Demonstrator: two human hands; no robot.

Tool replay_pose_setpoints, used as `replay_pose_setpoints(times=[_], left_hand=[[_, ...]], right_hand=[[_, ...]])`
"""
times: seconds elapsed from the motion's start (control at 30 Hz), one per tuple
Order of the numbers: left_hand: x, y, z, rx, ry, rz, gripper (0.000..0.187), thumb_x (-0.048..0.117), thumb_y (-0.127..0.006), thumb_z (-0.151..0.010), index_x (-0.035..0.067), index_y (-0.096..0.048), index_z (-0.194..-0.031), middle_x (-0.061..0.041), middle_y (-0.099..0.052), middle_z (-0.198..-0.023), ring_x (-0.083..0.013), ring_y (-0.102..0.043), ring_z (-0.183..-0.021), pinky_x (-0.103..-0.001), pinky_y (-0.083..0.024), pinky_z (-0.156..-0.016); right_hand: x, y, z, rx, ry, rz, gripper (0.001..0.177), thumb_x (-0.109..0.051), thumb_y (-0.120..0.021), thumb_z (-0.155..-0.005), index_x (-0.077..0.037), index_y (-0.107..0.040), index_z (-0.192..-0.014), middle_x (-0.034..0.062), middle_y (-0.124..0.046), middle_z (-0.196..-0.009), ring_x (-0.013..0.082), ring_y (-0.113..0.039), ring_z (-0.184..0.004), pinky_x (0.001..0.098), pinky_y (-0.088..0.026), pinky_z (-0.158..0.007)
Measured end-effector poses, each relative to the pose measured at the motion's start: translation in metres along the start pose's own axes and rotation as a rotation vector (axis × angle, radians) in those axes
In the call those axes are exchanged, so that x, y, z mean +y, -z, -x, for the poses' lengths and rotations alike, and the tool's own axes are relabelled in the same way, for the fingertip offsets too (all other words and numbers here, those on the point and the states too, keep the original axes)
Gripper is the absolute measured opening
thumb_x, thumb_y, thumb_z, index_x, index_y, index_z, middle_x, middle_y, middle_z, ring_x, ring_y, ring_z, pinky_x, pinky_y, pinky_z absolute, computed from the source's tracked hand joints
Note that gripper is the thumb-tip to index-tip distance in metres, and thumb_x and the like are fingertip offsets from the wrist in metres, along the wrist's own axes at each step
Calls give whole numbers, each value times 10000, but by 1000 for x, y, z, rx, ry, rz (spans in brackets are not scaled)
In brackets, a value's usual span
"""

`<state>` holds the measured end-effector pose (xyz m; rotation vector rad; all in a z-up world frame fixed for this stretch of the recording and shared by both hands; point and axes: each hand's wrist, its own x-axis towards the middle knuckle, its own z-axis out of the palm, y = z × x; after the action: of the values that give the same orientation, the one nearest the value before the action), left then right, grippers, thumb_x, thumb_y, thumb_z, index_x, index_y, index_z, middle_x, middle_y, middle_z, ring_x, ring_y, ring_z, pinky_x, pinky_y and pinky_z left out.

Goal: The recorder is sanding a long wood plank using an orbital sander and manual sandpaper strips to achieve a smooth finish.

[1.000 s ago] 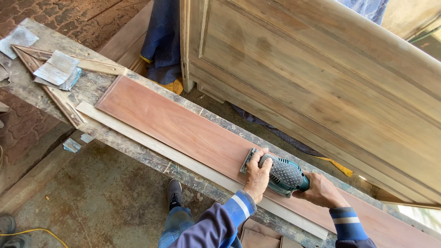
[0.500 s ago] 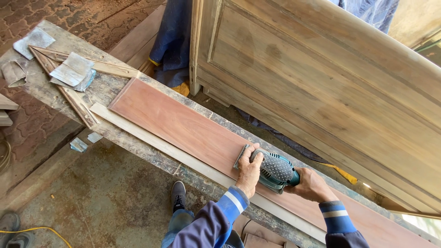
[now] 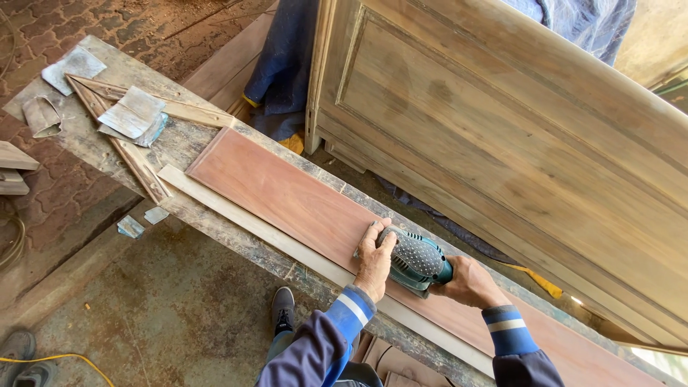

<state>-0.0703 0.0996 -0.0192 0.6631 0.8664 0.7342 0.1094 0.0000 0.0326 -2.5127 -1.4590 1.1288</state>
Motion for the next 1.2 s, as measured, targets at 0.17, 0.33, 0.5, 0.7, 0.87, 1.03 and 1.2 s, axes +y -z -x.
replay_pose_setpoints(times=[0.17,0.33,0.5,0.7,0.87,1.03,1.2], left_hand=[[15,11,-5,9,1,20,414,224,-595,-975,132,-601,-1379,-48,-584,-1396,-167,-569,-1234,-331,-481,-1061],[24,25,-12,18,6,57,415,225,-590,-982,133,-597,-1386,-60,-600,-1369,-172,-570,-1218,-331,-479,-1051],[40,40,-19,27,8,55,425,235,-586,-985,136,-589,-1398,-63,-594,-1370,-165,-569,-1214,-325,-479,-1049],[63,59,-26,48,-3,69,429,237,-584,-987,126,-586,-1401,-72,-600,-1353,-168,-576,-1194,-325,-492,-1033],[80,81,-36,30,-61,52,399,223,-593,-994,102,-613,-1373,-60,-643,-1296,-151,-596,-1143,-314,-506,-1000],[101,100,-42,27,-83,-28,388,229,-597,-991,111,-625,-1360,-32,-661,-1262,-129,-607,-1114,-306,-526,-969],[118,120,-53,-3,-118,-68,393,222,-608,-988,102,-624,-1362,-34,-646,-1283,-132,-595,-1140,-293,-504,-1000]], right_hand=[[-24,3,-3,29,31,26,368,-291,-884,-640,-116,-783,-947,93,-799,-829,230,-757,-761,379,-602,-769],[-38,-1,-13,49,51,-2,365,-288,-884,-624,-97,-779,-917,101,-795,-828,237,-757,-759,382,-598,-757],[-62,-2,-22,47,27,27,376,-303,-896,-619,-105,-785,-919,92,-794,-852,234,-751,-793,384,-584,-778],[-90,-5,-36,44,46,25,377,-314,-890,-621,-127,-787,-932,91,-797,-852,239,-753,-799,384,-582,-774],[-109,-11,-49,66,51,30,384,-321,-898,-618,-112,-786,-921,100,-792,-854,241,-749,-800,391,-580,-769],[-134,-15,-58,55,60,6,384,-316,-884,-623,-112,-785,-933,101,-799,-851,240,-758,-785,389,-591,-769],[-164,-13,-65,57,58,15,433,-311,-886,-618,-138,-782,-1002,105,-799,-881,244,-764,-804,385,-598,-786]])
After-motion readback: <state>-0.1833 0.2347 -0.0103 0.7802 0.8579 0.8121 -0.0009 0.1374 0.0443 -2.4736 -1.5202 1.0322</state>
